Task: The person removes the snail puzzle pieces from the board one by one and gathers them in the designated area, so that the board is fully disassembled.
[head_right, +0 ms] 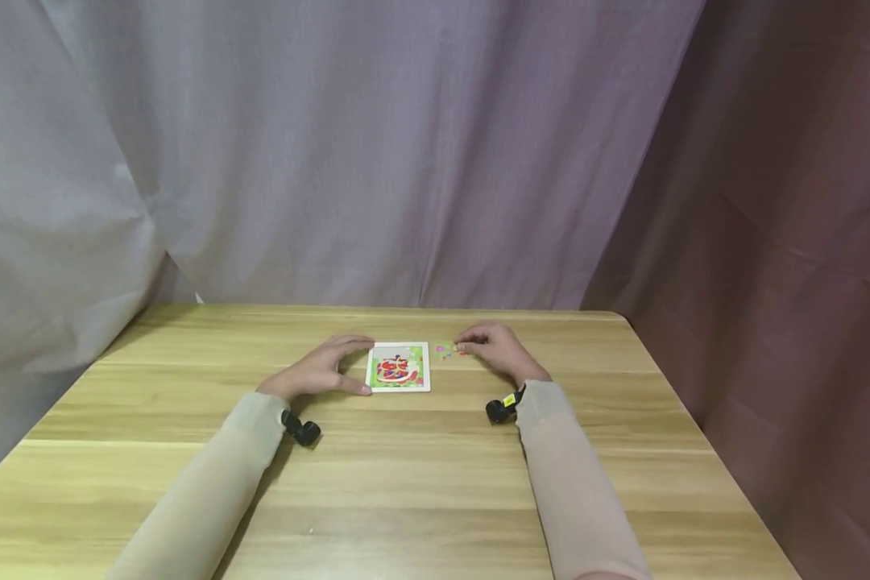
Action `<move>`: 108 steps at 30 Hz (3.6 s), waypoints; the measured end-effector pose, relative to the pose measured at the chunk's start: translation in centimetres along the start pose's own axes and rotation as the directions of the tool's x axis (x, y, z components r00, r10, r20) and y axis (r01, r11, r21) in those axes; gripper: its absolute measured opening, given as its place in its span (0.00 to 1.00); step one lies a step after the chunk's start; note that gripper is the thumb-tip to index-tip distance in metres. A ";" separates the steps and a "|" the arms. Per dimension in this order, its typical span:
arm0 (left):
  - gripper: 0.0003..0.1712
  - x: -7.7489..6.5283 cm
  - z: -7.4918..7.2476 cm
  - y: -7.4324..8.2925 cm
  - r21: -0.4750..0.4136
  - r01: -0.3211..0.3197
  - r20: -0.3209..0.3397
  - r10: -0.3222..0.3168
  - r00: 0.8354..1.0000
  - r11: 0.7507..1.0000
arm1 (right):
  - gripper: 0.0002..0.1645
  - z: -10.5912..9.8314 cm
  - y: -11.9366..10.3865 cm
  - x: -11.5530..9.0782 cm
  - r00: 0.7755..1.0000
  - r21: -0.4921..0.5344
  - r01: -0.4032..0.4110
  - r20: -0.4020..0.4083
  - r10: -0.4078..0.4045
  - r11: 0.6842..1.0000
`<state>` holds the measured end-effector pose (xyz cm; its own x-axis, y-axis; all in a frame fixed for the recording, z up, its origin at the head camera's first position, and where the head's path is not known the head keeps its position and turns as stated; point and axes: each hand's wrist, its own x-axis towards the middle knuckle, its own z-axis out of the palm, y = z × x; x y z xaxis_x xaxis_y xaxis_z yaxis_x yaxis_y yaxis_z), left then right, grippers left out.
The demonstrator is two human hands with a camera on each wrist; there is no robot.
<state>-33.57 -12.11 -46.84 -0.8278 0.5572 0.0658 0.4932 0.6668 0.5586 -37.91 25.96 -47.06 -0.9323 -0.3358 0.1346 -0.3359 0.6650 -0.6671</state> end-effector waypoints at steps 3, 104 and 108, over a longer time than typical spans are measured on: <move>0.60 -0.1 0.0 0.2 -0.009 0.003 0.002 -0.003 1.000 1.000 | 0.11 0.0 0.2 0.0 1.000 -0.010 0.005 0.003 -0.005 1.000; 0.60 1.0 -0.1 0.2 -0.013 -0.023 -0.032 0.022 0.999 1.000 | 0.03 3.5 -8.0 3.7 0.952 -0.100 0.226 0.235 -0.198 0.969; 0.60 1.0 -0.1 0.2 -0.015 -0.022 -0.026 0.022 0.999 1.000 | 0.03 3.5 -8.0 3.6 0.950 -0.089 0.224 0.242 -0.197 0.971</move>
<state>-34.29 -11.49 -46.58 -0.8237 0.5582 0.0996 0.5071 0.6467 0.5697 -38.14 17.10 -43.81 -0.7868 -0.6118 0.0816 -0.5468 0.6296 -0.5519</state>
